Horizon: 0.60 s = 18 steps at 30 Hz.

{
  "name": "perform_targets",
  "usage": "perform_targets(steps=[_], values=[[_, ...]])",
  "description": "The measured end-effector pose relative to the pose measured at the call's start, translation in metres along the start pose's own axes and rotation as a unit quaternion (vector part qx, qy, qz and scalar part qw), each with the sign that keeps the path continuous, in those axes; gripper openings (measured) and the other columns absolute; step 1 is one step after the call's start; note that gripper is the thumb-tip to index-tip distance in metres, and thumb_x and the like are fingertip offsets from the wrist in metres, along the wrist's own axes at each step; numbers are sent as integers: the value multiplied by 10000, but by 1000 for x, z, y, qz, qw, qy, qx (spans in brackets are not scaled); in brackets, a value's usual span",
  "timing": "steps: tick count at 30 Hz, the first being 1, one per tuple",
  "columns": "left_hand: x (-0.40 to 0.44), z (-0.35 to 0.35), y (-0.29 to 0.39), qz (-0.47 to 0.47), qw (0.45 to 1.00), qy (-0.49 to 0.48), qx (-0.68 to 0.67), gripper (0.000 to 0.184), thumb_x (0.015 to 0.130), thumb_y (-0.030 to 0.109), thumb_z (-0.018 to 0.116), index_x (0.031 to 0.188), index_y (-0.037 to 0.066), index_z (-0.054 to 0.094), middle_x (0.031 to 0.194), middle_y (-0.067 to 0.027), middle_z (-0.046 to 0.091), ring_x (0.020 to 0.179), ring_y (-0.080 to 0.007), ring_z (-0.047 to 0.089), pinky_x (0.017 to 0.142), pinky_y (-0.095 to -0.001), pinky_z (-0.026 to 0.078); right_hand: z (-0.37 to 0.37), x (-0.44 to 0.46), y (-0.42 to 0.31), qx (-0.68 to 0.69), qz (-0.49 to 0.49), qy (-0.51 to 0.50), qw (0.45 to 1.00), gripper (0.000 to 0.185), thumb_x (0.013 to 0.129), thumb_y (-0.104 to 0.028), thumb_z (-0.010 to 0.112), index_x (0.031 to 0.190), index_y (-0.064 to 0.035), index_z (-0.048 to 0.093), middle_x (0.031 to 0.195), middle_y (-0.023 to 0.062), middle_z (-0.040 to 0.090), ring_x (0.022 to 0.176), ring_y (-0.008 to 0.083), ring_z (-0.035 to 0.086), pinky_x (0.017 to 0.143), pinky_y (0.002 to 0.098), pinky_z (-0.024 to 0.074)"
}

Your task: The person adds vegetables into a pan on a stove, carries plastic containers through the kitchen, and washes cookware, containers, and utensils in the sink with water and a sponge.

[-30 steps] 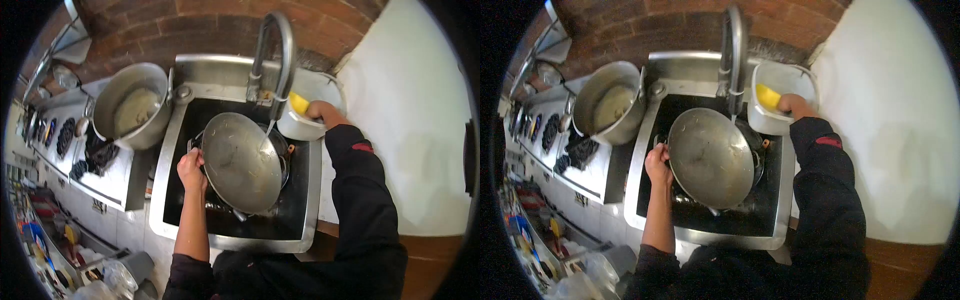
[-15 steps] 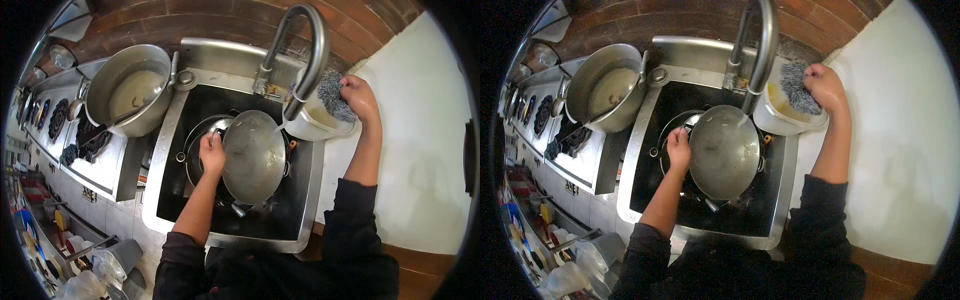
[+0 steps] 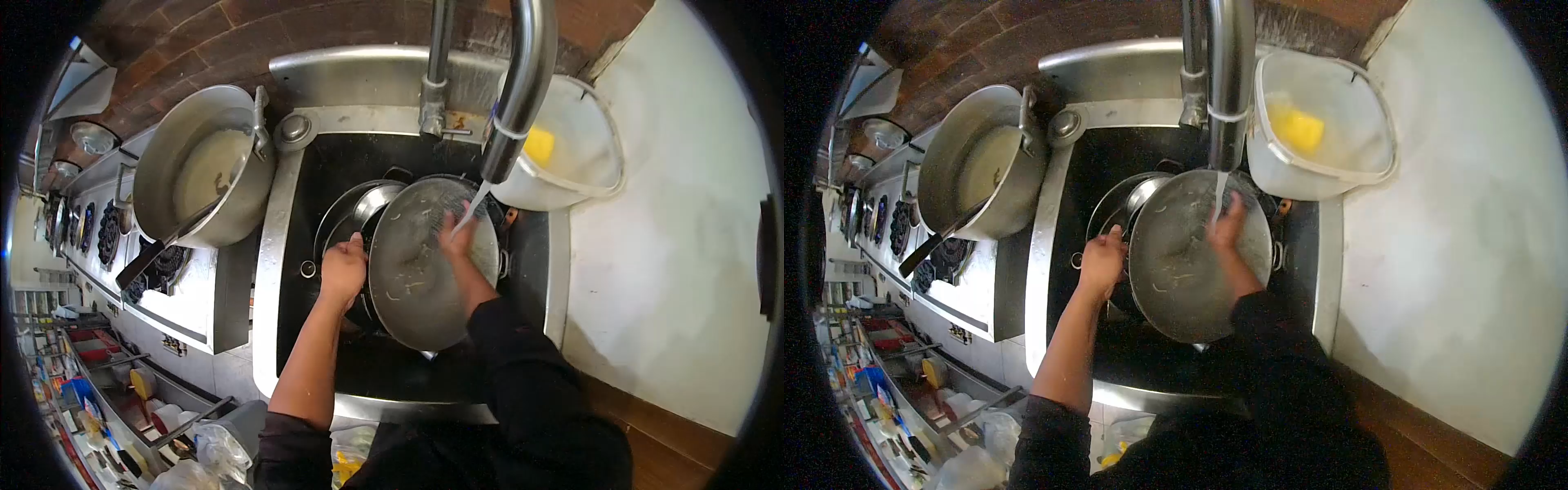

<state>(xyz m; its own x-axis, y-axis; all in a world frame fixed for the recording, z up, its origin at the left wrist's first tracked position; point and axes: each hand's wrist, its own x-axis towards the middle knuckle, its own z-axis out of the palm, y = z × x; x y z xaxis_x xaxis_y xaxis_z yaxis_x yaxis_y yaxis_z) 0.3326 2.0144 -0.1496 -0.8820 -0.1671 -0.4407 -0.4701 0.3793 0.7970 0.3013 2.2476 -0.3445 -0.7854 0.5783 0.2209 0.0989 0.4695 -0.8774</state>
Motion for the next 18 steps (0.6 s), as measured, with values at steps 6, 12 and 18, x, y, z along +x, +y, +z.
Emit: perform_targets(steps=[6,12,18], values=[[-9,-2,-5,-6,985,-2,-175,381,913,270,569,626,22,526,564,-10,486,534,-83,409,496,-283,354,-23,-156,-68,-16,-172,-311,935,485,837,-183,577,1275,-13,456,1183,228,517,1104,381,481,951,475,372],[-35,9,-13,15,996,33,-87,371,923,254,558,649,5,531,568,1,475,527,-84,387,484,-286,350,-69,-56,21,-332,47,-256,907,410,855,-96,496,1264,-78,485,1165,210,505,1006,386,506,854,500,395],[-19,7,-21,-8,971,85,-223,331,934,261,556,722,8,540,579,21,463,547,-72,374,493,-252,332,3,-138,-106,29,-162,-210,964,416,877,-108,543,1260,23,446,1111,206,472,1008,369,469,881,468,381]])
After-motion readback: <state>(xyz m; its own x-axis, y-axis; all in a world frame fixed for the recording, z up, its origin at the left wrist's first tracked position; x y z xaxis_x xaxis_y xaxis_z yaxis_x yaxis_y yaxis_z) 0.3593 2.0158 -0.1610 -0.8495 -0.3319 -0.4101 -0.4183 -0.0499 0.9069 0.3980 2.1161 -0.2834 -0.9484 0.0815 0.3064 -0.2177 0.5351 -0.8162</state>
